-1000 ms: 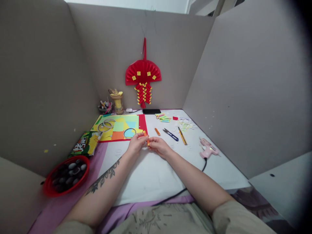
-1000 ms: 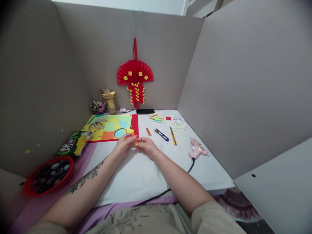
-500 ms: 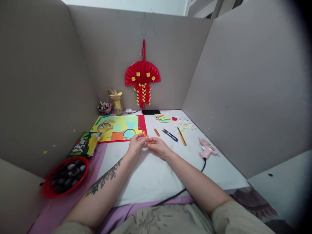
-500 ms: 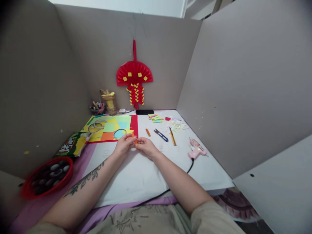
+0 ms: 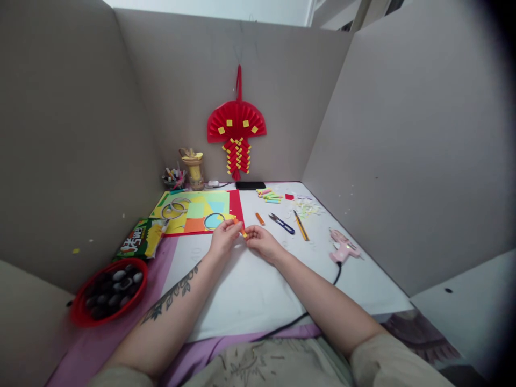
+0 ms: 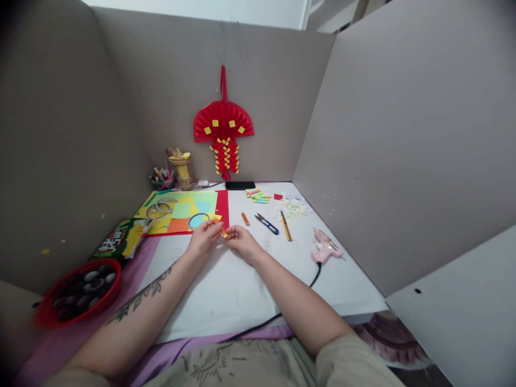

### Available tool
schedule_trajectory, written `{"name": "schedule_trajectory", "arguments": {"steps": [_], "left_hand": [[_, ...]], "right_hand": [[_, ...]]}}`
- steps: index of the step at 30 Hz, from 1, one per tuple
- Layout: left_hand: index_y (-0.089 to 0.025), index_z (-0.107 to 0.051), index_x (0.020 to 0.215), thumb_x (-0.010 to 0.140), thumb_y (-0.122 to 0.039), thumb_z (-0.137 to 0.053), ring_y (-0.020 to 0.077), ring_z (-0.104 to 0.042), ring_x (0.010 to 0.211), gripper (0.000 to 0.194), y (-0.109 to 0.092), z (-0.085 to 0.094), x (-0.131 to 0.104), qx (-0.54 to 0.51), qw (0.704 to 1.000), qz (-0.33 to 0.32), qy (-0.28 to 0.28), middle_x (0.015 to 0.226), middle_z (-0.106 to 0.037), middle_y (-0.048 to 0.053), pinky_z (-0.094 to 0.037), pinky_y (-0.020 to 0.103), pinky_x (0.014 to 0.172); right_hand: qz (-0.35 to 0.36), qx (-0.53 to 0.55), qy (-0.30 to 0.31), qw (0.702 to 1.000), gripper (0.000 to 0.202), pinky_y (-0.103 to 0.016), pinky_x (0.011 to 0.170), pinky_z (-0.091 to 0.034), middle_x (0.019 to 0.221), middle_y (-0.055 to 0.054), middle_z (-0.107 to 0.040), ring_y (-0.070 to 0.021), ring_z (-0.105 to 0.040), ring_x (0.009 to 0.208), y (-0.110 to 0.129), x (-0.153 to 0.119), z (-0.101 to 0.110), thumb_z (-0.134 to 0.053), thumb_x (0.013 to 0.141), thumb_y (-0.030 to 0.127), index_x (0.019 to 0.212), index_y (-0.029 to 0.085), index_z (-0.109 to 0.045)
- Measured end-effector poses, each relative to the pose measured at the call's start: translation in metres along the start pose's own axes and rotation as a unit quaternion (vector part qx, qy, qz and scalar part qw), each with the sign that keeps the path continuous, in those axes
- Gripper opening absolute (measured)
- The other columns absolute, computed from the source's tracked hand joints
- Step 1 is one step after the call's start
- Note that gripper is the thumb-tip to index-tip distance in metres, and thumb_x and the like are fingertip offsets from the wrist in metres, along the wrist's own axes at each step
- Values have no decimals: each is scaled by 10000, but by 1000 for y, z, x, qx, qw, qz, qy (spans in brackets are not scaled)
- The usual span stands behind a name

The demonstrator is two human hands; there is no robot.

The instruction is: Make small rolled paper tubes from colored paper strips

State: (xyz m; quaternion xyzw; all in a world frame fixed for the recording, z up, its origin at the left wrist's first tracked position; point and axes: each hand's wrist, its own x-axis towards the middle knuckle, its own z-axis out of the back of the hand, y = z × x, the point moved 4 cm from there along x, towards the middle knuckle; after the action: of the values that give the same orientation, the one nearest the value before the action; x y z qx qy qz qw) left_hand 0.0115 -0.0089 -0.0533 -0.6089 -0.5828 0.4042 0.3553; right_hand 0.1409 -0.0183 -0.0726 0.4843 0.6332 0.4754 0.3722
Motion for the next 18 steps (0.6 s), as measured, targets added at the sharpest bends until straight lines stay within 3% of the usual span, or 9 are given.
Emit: {"name": "schedule_trajectory", "arguments": {"steps": [4, 8, 13, 18], "left_hand": [[-169, -558, 799, 550, -310, -793, 86, -559, 620, 370, -4, -1, -3, -3, 1000, -1, -2, 662, -588, -36, -407, 202, 602], [-169, -555, 795, 530, -307, -806, 88, -563, 619, 391, -5, -1, -4, -7, 1000, 0, -13, 678, -592, -32, -417, 206, 606], [-168, -554, 797, 494, -306, -822, 89, -565, 611, 427, -3, -1, -3, -1, 1000, -2, -26, 675, -596, -37, -415, 206, 596], [-158, -563, 815, 509, -296, -820, 104, -583, 643, 423, 1, -3, -3, 0, 1000, 2, -5, 715, -621, -5, -425, 209, 608]], "right_hand": [[-5, -37, -59, 998, 197, -220, 475, -351, 568, 37, -572, -86, -463, 460, 4, 0, 7, -638, 643, 294, 785, 187, -554], [30, -140, -73, 987, 194, -219, 400, -266, 454, 65, -473, -85, -349, 375, 10, -3, 7, -537, 756, 398, 774, 205, -555], [119, -215, -81, 966, 205, -240, 509, -344, 580, 46, -507, -107, -434, 523, 16, -8, -1, -645, 680, 372, 726, 205, -535], [111, -212, -74, 968, 170, -251, 561, -366, 610, 44, -513, -113, -443, 563, 14, -8, -2, -643, 666, 314, 728, 205, -527]]}}
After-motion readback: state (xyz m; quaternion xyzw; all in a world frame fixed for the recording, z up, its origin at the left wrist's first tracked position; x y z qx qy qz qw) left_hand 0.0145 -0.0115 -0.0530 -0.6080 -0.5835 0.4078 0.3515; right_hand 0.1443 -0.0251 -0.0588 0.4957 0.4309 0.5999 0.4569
